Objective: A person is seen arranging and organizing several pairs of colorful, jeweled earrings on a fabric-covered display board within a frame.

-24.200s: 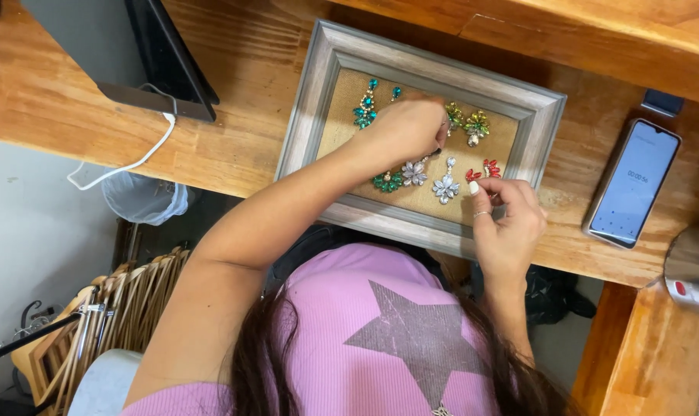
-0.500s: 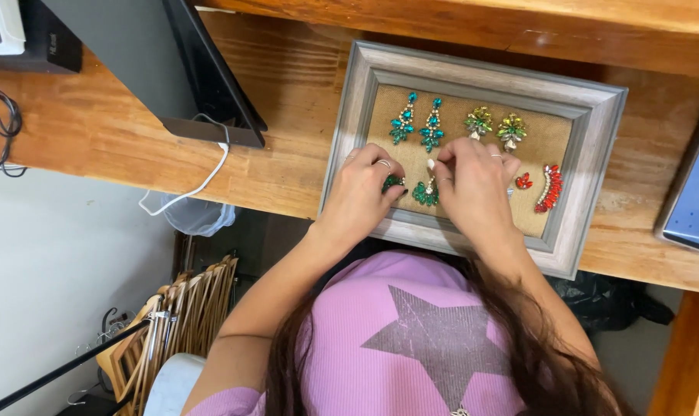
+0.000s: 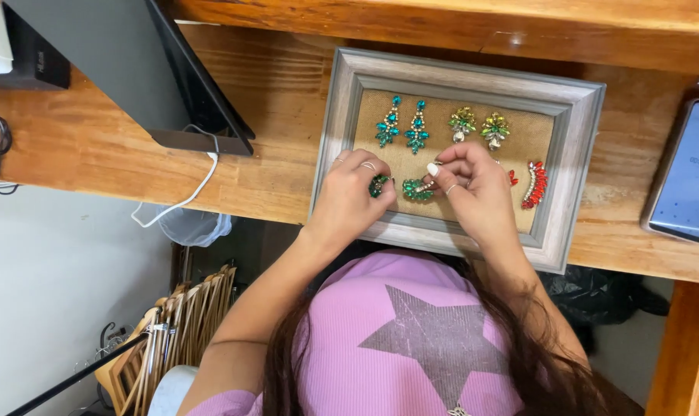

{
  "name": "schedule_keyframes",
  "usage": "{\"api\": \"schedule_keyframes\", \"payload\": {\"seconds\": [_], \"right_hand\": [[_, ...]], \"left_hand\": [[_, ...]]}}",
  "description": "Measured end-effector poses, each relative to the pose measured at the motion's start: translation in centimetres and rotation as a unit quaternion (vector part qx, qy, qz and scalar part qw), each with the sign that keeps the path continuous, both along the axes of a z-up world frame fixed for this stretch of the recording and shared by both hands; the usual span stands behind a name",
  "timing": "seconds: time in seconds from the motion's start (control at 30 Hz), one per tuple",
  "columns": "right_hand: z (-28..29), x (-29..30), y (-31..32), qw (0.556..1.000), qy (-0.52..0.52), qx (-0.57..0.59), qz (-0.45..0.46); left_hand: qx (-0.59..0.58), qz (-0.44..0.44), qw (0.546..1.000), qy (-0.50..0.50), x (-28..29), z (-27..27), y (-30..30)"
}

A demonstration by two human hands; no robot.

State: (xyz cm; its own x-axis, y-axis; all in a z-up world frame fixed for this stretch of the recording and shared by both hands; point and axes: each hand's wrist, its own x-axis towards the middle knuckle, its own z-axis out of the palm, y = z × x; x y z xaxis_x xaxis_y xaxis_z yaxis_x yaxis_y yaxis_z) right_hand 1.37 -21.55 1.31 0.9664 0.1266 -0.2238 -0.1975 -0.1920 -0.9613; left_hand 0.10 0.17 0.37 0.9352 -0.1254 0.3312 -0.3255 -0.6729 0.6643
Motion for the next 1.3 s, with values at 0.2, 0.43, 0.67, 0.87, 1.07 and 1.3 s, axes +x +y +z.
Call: {"api": "schedule_keyframes", "payload": {"seconds": [0.2,0.43,0.67,0.87,1.07,1.3], "right_hand": [[0.2,0.0,1.3,0.996,0.039,0.081,-0.025],[2.3,0.4,2.1,0.998,-0.005,0.057,-0.019],[3.2,0.7,2.6,0.996,-0.075,0.038,0.007],[2.1,0.3,0.5,0.997,-0.077,0.004,0.029],[2.6,-0.6,-4.0,0.971,-0.165,-0.166,-0.045],[2.7,-1.4,-5.5,0.849,-0.258,-0.460,-0.027]], "left_hand": [[-0.445,-0.030,0.850,0.282,0.2,1.8,0.7],[-0.499,-0.070,0.796,0.335,-0.4,-0.6,0.7],[-0.467,0.032,0.845,0.259,-0.9,0.1,4.5],[-0.297,0.199,0.917,0.178,-1.4,1.4,10.2],[0.010,0.270,0.963,-0.016,-2.0,-0.5,9.7],[0.154,0.212,0.965,0.007,-3.2,-1.3,9.8]]}}
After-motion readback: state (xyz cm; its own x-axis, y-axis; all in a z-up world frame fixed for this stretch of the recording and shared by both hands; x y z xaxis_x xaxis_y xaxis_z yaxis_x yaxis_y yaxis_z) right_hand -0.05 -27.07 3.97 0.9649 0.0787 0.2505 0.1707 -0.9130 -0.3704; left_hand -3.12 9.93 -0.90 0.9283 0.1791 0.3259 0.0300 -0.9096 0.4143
